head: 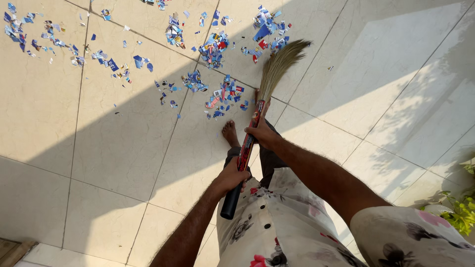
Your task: The person sweeps debris consisting of paper and plastic fragments across a tiled floor using a broom.
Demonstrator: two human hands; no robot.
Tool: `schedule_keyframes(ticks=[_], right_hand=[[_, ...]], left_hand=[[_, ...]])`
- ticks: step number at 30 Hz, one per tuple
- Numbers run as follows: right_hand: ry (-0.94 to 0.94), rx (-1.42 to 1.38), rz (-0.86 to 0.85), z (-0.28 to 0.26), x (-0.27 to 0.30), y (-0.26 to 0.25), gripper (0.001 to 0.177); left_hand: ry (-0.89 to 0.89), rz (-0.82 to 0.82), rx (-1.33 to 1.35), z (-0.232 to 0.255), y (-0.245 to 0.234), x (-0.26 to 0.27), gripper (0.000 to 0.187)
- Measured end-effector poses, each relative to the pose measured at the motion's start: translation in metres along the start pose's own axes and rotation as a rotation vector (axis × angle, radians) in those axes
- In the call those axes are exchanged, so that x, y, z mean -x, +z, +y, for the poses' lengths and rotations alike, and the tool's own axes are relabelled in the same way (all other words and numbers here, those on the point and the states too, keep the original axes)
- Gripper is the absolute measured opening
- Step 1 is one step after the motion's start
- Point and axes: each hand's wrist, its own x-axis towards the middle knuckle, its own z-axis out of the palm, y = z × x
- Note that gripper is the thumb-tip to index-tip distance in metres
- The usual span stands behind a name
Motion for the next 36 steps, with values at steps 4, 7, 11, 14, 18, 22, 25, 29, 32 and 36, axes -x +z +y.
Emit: schedule_keyframes(ticks=[4,7,11,14,18,22,25,29,32,36], right_hand=[[-0.051,0.151,-0.201,-0.02,-0.002,0.051,0.071],[-0.102,0.294,-0.299,-0.037,0.012,0.084,0.072],[-0.122,0.416,-0.332,-0.056,0.06,0.102,0.082],[-0.098,0.423,-0.31,-0.062,0.087,0.098,0.093],[-0.236,0.315,-0.155,-0.038,0.101,0.046,0.083],[-0.2,0.031,-0.035,-0.014,0.107,-0.033,0.075],[-0.104,-0.076,0.107,0.004,0.113,-0.093,0.061],[-0.02,-0.16,0.164,0.035,0.095,-0.155,0.052],[0.033,-0.123,0.108,0.055,0.062,-0.167,0.05],[0.013,-0.035,-0.004,0.057,0.029,-0.121,0.055]], left_hand=[[0.005,0.154,0.097,-0.005,0.001,0.037,0.072],[0.041,0.251,0.185,-0.016,0.009,0.057,0.07],[0.077,0.292,0.273,-0.029,0.027,0.089,0.071],[0.032,0.286,0.247,-0.031,0.04,0.107,0.076],[0.064,0.146,0.113,-0.034,0.051,0.1,0.079],[0.259,0.046,-0.186,-0.03,0.067,0.05,0.074],[0.228,-0.025,-0.44,-0.019,0.086,0.01,0.065],[0.018,-0.198,-0.23,-0.005,0.118,-0.035,0.061],[0.06,-0.2,-0.189,-0.01,0.122,-0.057,0.058],[0.04,-0.07,-0.112,-0.031,0.097,-0.044,0.057]])
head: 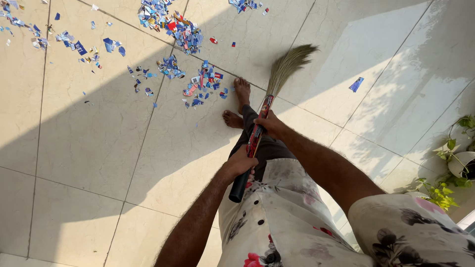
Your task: The person sweeps debris consisting of paper and plastic fragments across a tiled floor using a broom.
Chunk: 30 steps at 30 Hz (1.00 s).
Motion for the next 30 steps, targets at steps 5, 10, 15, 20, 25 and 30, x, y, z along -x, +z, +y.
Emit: schedule_keyframes(ticks=[5,10,15,20,25,30], right_hand=[[-0.167,0.174,-0.151,-0.028,0.02,0.113,0.081],[-0.214,0.205,-0.126,-0.036,0.072,0.157,0.09],[-0.365,0.003,0.066,-0.003,0.092,0.089,0.091],[-0.203,-0.391,0.356,0.029,0.093,-0.062,0.059],[-0.163,-0.611,0.5,0.081,0.118,-0.223,0.045],[-0.065,-0.714,0.48,0.114,0.12,-0.335,0.036]], left_hand=[[0.069,0.205,0.092,-0.034,-0.024,0.067,0.06],[0.026,0.284,-0.025,-0.045,-0.017,0.127,0.077],[0.004,0.149,-0.313,-0.013,0.002,0.114,0.075],[0.047,-0.1,-0.507,0.044,0.064,0.012,0.063],[-0.01,-0.371,-0.608,0.08,0.181,-0.107,0.04],[-0.085,-0.382,-0.62,0.092,0.279,-0.178,0.039]])
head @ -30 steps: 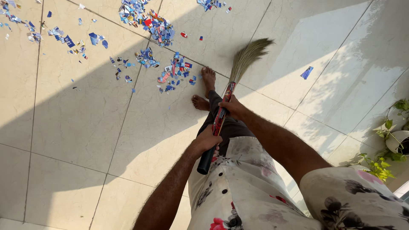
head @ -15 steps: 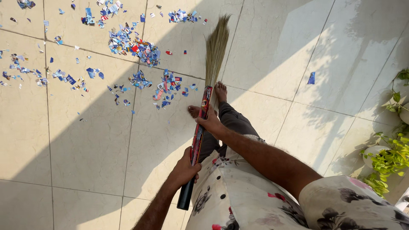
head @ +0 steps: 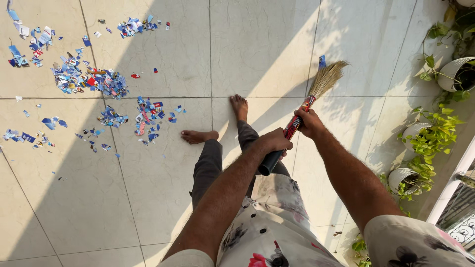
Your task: The person sweeps debris consisting of paper and plastic fragments across a tiled floor using a broom.
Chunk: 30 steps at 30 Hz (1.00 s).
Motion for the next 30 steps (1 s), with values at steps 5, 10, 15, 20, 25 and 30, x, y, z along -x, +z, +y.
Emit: schedule_keyframes(ticks=[5,10,15,20,25,30], right_hand=[[0.084,0.135,-0.051,-0.01,-0.025,0.006,0.034],[0.066,0.253,-0.286,0.0,-0.023,0.124,0.049],[-0.08,0.457,-0.489,0.022,0.003,0.251,0.064],[-0.178,1.019,-0.585,0.04,0.049,0.348,0.087],[-0.069,0.944,-0.814,0.075,0.09,0.398,0.107],[-0.212,0.962,-0.825,0.081,0.116,0.386,0.101]], left_hand=[[-0.05,0.113,0.148,0.007,0.009,-0.007,0.05],[-0.012,0.251,0.258,-0.025,-0.031,0.068,0.052],[0.007,0.483,0.394,-0.063,-0.053,0.151,0.06],[0.002,0.696,0.587,-0.099,-0.046,0.201,0.071],[0.025,0.78,0.749,-0.13,-0.035,0.237,0.071],[0.059,0.7,0.801,-0.135,-0.026,0.271,0.075]])
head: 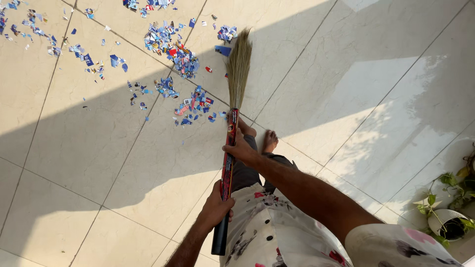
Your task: The person sweeps debris consisting of paper and plastic fragments across a tiled floor using a broom.
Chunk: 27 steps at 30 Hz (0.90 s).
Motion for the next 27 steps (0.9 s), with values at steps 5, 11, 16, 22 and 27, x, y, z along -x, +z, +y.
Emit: schedule_keyframes(ticks=[5,11,16,22,27], right_hand=[[0.21,0.011,0.151,0.0,-0.005,-0.054,0.075],[0.339,-0.097,0.085,0.006,-0.084,-0.061,0.066],[0.325,-0.039,-0.082,-0.018,-0.149,0.001,0.068],[0.287,0.141,-0.235,-0.098,-0.205,0.056,0.07],[0.211,0.316,-0.396,-0.185,-0.215,0.065,0.075]], left_hand=[[0.063,-0.086,-0.079,0.02,-0.005,-0.028,0.067],[0.046,-0.073,0.023,0.042,-0.032,-0.072,0.061],[0.041,0.067,0.133,0.04,-0.078,-0.073,0.057],[0.113,0.214,0.33,0.066,-0.116,-0.071,0.059],[0.201,0.306,0.543,0.115,-0.104,-0.056,0.065]])
